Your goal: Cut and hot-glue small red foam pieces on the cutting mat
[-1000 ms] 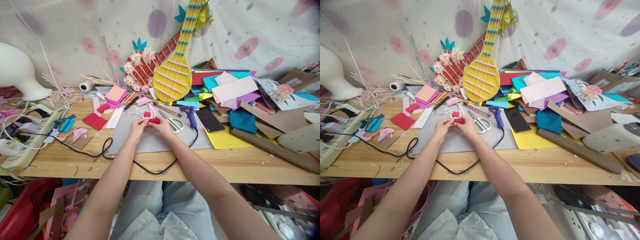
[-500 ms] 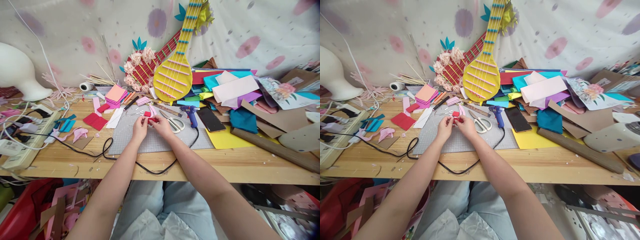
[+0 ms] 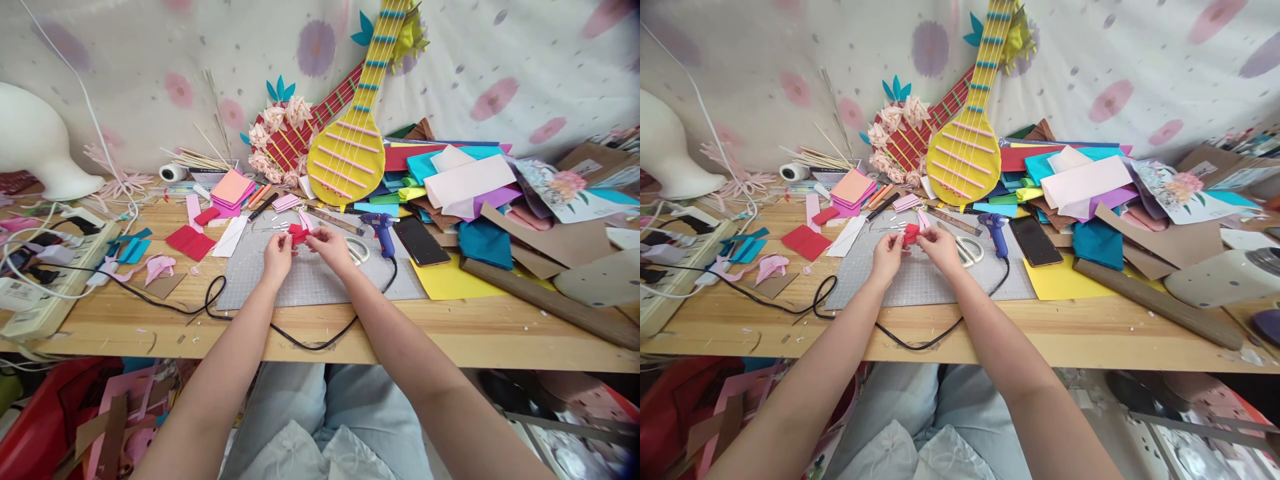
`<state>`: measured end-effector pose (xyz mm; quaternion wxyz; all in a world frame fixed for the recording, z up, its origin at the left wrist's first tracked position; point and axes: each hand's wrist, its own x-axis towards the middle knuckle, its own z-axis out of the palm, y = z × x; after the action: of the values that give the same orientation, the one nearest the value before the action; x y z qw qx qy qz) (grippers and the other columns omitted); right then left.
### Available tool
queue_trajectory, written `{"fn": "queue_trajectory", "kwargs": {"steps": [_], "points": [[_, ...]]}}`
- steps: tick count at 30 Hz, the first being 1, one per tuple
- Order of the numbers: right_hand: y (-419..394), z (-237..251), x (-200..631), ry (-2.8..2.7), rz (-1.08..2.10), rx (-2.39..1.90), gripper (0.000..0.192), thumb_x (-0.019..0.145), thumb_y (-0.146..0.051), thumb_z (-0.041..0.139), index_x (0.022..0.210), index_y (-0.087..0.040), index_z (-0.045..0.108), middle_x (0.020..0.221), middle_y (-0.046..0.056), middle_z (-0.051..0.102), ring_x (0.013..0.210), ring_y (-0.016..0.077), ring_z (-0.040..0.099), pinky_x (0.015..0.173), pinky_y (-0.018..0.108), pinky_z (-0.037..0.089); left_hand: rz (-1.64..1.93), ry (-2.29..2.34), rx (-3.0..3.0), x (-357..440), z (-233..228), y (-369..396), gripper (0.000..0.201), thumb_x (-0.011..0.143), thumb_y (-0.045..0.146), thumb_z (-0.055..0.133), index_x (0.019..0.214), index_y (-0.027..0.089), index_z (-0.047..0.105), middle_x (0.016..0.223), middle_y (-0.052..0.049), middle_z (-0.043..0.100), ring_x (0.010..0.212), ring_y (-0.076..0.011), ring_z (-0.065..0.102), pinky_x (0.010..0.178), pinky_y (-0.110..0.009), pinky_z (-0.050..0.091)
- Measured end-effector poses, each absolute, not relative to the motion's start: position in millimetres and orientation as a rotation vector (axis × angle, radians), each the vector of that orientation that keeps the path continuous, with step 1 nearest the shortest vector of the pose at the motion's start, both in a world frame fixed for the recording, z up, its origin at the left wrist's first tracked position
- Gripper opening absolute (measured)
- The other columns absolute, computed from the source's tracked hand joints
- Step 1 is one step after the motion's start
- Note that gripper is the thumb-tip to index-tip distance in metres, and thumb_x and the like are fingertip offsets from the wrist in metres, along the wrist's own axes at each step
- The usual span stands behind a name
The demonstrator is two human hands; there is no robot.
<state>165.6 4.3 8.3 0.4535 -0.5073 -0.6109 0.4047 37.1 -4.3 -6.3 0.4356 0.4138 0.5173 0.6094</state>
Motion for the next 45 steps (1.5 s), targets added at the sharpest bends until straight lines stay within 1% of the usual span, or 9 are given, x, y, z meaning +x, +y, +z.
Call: {"fn": "queue_trajectory", "kwargs": {"steps": [5, 9, 13, 18, 22, 25, 33, 39, 45], "points": [[-2.5, 35.6, 208.2, -1.831, 0.449, -1.765, 0.016, 0.073, -0.027, 0.052, 0.083, -0.018, 0.06, 0.082, 0.004, 0.065, 0.08, 0.0173, 0.059, 0.074, 0.03, 0.045, 1.588, 1.249, 0.686, 32.0, 4.1, -4.1, 0.008, 0.08, 0.017, 0.051, 0.072, 0.014, 0.051, 0.066, 0.0, 0.058, 0.056, -0.0079, 0.057, 0.053, -0.022, 0.049], [-10.2, 37.9, 225.8, -2.158, 0.186, -2.097, 0.034, 0.073, -0.026, 0.054, 0.103, -0.01, 0.056, 0.107, 0.016, 0.059, 0.099, 0.026, 0.056, 0.081, 0.034, 0.042, 1.595, 1.146, 0.51, 29.4, 7.7, -4.1, 0.01, 0.081, 0.013, 0.048, 0.071, 0.013, 0.051, 0.063, 0.001, 0.059, 0.056, -0.0064, 0.057, 0.062, -0.023, 0.051], [-8.7, 25.7, 221.3, -2.271, 0.021, -2.185, 0.042, 0.079, -0.029, 0.047, 0.111, -0.001, 0.05, 0.108, 0.023, 0.057, 0.102, 0.0289, 0.055, 0.083, 0.034, 0.041, 1.603, 1.087, 0.421, 28.8, 11.3, -5.6, 0.011, 0.081, 0.013, 0.049, 0.071, 0.013, 0.051, 0.06, 0.001, 0.06, 0.055, -0.0065, 0.058, 0.069, -0.027, 0.051], [-2.0, 32.2, 221.2, -2.29, 0.131, -2.174, 0.037, 0.083, -0.032, 0.042, 0.103, -0.004, 0.055, 0.106, 0.022, 0.06, 0.098, 0.0278, 0.057, 0.077, 0.032, 0.042, 1.603, 1.047, 0.349, 25.5, 11.3, -4.1, 0.014, 0.082, 0.01, 0.048, 0.068, 0.012, 0.051, 0.057, 0.0, 0.061, 0.055, -0.0075, 0.06, 0.072, -0.027, 0.052], [-6.8, 45.8, 226.8, -2.161, 0.536, -1.976, 0.03, 0.079, -0.04, 0.047, 0.095, -0.015, 0.054, 0.094, 0.01, 0.065, 0.083, 0.0194, 0.06, 0.064, 0.025, 0.041, 1.613, 0.994, 0.287, 21.5, 9.1, 0.4, 0.017, 0.083, 0.009, 0.046, 0.067, 0.011, 0.052, 0.057, -0.001, 0.062, 0.056, -0.0072, 0.061, 0.069, -0.023, 0.052], [-14.8, 47.9, 221.8, -2.137, 0.666, -1.773, 0.041, 0.071, -0.051, 0.057, 0.095, -0.019, 0.049, 0.088, 0.004, 0.065, 0.075, 0.0152, 0.059, 0.058, 0.022, 0.038, 1.619, 0.954, 0.226, 20.1, 8.4, 2.9, 0.019, 0.084, 0.009, 0.045, 0.067, 0.011, 0.053, 0.057, -0.002, 0.062, 0.057, -0.0069, 0.062, 0.07, -0.022, 0.052], [-16.5, 41.6, 190.9, -2.465, 0.552, -1.638, 0.057, 0.07, -0.069, 0.046, 0.092, -0.017, 0.052, 0.095, 0.009, 0.064, 0.08, 0.0194, 0.06, 0.059, 0.024, 0.037, 1.621, 0.86, 0.196, 21.7, 7.0, -0.2, 0.015, 0.082, 0.011, 0.049, 0.07, 0.011, 0.057, 0.062, -0.002, 0.063, 0.059, -0.0068, 0.061, 0.069, -0.021, 0.052], [-16.6, 45.3, 173.4, -2.519, 0.356, -1.637, 0.066, 0.071, -0.073, 0.039, 0.102, -0.015, 0.051, 0.103, 0.012, 0.063, 0.092, 0.025, 0.06, 0.07, 0.029, 0.041, 1.645, 0.879, 0.222, 23.7, 6.6, -3.1, 0.016, 0.083, 0.01, 0.046, 0.071, 0.013, 0.056, 0.063, -0.001, 0.064, 0.06, -0.007, 0.061, 0.069, -0.021, 0.051], [-26.4, 48.8, 164.9, -2.544, 0.153, -1.682, 0.069, 0.072, -0.072, 0.038, 0.105, -0.013, 0.049, 0.101, 0.016, 0.064, 0.09, 0.0281, 0.061, 0.072, 0.033, 0.043, 1.709, 0.917, 0.196, 28.0, 9.0, -4.8, 0.016, 0.081, 0.007, 0.045, 0.07, 0.014, 0.055, 0.063, 0.0, 0.063, 0.061, -0.0074, 0.061, 0.072, -0.022, 0.051]]}}
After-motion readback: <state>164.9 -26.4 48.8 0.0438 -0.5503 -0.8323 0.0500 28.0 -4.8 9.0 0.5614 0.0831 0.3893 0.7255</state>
